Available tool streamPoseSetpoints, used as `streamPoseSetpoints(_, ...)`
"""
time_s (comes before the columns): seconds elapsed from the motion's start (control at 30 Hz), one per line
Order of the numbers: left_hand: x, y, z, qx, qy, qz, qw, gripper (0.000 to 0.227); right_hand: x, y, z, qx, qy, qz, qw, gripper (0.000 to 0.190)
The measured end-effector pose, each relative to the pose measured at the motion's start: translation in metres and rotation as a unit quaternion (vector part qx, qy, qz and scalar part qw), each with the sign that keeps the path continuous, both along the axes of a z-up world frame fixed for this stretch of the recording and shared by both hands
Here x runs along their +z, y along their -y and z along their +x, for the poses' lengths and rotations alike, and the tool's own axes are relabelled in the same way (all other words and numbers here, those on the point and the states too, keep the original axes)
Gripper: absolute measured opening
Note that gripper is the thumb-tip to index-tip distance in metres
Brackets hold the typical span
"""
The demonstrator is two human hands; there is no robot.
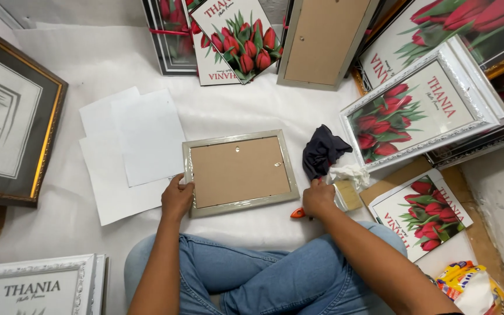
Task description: Assemble picture frames by cleaning the glass with a brush and cloth before inserting the backing board.
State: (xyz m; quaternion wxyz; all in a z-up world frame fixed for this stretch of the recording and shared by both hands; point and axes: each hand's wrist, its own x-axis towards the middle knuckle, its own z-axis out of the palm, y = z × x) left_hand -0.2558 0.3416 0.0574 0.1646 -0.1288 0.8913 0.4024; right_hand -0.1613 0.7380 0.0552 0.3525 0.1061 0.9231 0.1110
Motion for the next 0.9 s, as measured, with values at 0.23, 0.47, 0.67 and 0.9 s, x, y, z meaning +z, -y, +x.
streamPoseSetpoints(0.23,0.019,0.000,-0.001,0.000,0.028,0.064,0.998,0.067,0.078,0.000,-0.012,-0.043,-0.107,0.018,0.993,0.038)
streamPoseSetpoints(0.47,0.021,-0.002,-0.013,-0.138,-0.050,-0.184,0.972,0.064,0.116,0.008,-0.024,-0.145,-0.283,-0.056,0.946,0.035)
streamPoseSetpoints(0.67,0.001,0.018,-0.028,-0.132,0.096,-0.230,0.959,0.073,0.092,0.003,-0.036,-0.157,-0.370,-0.136,0.906,0.030)
streamPoseSetpoints(0.9,-0.023,0.044,-0.043,-0.091,0.082,-0.246,0.961,0.089,0.093,0.006,-0.053,-0.160,-0.374,-0.197,0.892,0.021)
